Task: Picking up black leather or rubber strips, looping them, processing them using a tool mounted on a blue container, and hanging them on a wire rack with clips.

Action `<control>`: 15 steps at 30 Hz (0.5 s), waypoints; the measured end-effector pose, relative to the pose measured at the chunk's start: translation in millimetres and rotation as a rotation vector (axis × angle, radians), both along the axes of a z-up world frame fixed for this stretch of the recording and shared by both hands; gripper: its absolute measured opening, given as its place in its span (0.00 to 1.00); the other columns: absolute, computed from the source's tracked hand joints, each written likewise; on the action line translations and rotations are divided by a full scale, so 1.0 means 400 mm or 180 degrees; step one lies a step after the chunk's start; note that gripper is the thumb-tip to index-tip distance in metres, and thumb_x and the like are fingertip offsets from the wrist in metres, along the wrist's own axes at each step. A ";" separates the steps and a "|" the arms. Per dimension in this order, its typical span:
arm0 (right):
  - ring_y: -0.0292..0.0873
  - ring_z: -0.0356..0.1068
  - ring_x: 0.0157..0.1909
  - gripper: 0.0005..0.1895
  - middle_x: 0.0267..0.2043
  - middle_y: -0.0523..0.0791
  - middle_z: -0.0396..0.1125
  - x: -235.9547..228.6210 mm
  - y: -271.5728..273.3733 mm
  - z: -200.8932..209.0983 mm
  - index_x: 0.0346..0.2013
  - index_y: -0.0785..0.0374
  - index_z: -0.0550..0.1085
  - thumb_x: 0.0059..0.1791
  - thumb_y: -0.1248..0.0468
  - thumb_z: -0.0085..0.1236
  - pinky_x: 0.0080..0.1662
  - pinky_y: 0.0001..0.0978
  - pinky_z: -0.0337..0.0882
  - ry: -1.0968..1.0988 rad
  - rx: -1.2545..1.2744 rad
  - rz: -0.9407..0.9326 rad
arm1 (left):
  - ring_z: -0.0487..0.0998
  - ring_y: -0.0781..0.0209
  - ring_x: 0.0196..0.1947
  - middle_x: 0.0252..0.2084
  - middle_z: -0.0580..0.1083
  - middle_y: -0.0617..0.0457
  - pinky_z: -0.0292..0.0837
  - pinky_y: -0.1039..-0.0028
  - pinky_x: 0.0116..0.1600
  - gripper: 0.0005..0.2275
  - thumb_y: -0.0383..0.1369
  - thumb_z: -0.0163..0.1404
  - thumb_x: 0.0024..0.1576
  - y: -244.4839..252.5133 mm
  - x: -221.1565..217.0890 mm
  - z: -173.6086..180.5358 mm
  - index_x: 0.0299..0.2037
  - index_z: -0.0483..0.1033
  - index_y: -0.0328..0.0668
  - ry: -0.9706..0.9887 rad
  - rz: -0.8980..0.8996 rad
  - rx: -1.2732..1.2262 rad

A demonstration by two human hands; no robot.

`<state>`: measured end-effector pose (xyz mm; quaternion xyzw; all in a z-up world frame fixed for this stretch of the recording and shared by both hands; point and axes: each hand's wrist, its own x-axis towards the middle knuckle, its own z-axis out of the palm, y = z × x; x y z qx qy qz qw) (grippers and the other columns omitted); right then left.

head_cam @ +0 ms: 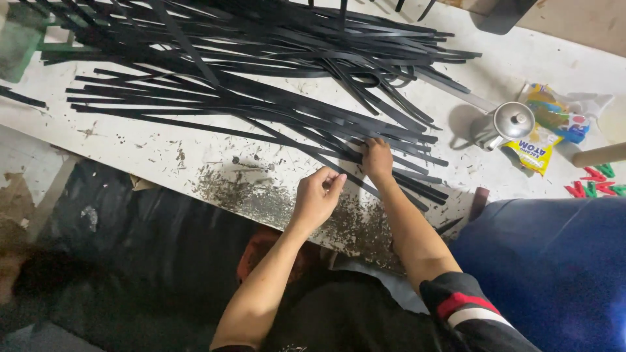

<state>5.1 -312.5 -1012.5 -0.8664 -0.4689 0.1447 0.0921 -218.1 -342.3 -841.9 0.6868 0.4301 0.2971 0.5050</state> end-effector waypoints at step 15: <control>0.41 0.66 0.35 0.06 0.29 0.46 0.70 -0.005 -0.121 0.360 0.38 0.64 0.78 0.53 0.64 0.57 0.41 0.33 0.66 0.2944 0.1140 0.0278 | 0.85 0.56 0.32 0.29 0.81 0.46 0.82 0.66 0.36 0.08 0.34 0.51 0.62 0.023 0.043 0.014 0.39 0.81 0.40 0.0116 -0.0160 -0.0327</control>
